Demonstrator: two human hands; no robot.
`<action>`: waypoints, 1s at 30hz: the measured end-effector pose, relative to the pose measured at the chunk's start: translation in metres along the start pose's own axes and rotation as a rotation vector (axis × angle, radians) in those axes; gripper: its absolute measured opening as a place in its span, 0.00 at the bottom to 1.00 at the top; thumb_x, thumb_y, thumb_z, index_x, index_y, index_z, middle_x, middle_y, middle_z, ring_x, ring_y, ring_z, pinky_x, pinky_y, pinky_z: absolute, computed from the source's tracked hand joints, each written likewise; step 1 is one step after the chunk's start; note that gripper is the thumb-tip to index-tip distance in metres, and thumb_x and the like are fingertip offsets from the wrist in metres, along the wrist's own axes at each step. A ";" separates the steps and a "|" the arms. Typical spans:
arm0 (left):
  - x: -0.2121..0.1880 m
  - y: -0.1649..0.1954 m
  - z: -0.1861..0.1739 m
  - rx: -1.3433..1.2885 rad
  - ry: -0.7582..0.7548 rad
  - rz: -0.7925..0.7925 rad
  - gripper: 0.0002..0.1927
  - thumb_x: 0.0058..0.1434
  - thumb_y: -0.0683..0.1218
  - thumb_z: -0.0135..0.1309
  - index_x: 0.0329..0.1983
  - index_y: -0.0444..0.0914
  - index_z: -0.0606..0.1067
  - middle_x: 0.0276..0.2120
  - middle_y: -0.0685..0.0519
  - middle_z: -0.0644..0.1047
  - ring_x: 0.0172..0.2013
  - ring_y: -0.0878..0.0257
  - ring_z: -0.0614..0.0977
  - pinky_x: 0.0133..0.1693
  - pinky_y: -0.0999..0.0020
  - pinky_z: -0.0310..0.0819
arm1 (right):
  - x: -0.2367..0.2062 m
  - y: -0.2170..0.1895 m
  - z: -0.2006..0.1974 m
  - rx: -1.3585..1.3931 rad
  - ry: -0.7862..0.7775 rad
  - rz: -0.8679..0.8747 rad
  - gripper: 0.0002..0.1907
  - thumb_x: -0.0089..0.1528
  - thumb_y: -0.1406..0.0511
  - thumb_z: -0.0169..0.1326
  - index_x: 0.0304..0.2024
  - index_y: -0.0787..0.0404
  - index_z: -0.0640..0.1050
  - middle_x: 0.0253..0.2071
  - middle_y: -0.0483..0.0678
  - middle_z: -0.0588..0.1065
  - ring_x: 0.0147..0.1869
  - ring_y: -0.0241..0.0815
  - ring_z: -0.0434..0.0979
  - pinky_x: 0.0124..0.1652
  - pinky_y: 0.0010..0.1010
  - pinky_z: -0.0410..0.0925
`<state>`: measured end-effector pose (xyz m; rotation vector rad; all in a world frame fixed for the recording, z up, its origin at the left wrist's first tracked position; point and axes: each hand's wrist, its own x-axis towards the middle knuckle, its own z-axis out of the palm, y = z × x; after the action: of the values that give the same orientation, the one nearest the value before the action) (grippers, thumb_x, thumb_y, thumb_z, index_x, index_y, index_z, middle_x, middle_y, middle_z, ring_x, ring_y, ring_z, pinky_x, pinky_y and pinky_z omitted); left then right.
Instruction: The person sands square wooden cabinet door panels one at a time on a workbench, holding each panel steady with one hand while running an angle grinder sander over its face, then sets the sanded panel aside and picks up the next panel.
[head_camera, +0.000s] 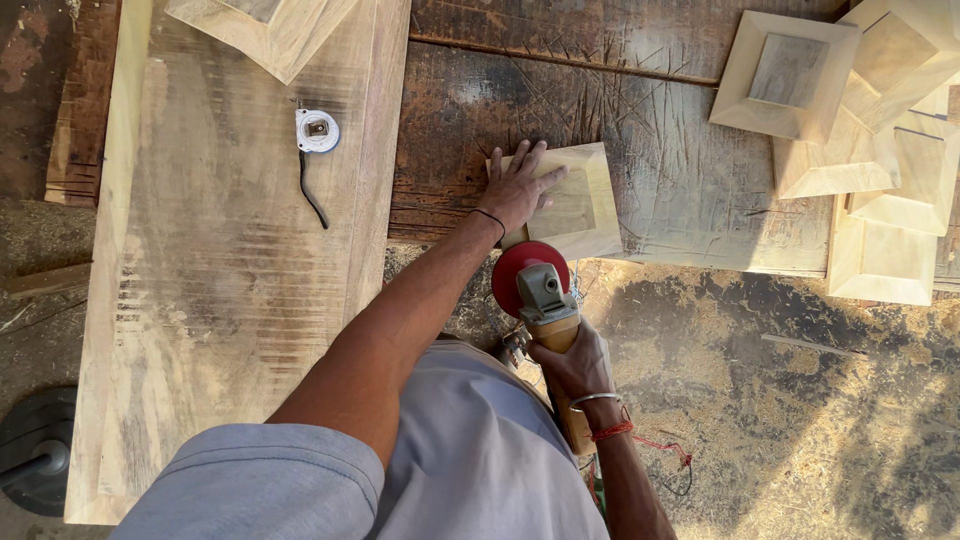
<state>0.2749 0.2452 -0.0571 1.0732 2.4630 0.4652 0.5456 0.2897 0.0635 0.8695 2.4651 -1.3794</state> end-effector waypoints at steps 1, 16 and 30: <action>0.000 -0.001 0.000 0.000 0.005 0.000 0.31 0.67 0.57 0.50 0.74 0.65 0.60 0.78 0.52 0.42 0.77 0.52 0.39 0.72 0.34 0.22 | -0.001 -0.001 0.002 0.003 -0.002 -0.004 0.26 0.46 0.58 0.67 0.41 0.68 0.78 0.32 0.54 0.82 0.31 0.42 0.84 0.34 0.35 0.78; 0.000 -0.001 0.001 -0.027 0.031 -0.012 0.31 0.66 0.56 0.51 0.73 0.64 0.61 0.78 0.52 0.42 0.76 0.52 0.39 0.72 0.35 0.22 | 0.016 0.032 -0.046 0.063 0.156 0.092 0.25 0.48 0.58 0.66 0.42 0.68 0.80 0.32 0.53 0.82 0.30 0.42 0.83 0.33 0.34 0.77; -0.006 0.001 -0.003 -0.042 0.019 -0.028 0.32 0.65 0.56 0.52 0.73 0.64 0.61 0.78 0.52 0.42 0.77 0.54 0.39 0.73 0.36 0.22 | 0.006 0.011 -0.026 0.112 0.124 0.103 0.28 0.47 0.57 0.67 0.42 0.69 0.78 0.33 0.54 0.82 0.31 0.46 0.84 0.34 0.37 0.78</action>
<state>0.2772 0.2408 -0.0526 1.0203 2.4701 0.5185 0.5503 0.3177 0.0678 1.1222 2.4116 -1.4809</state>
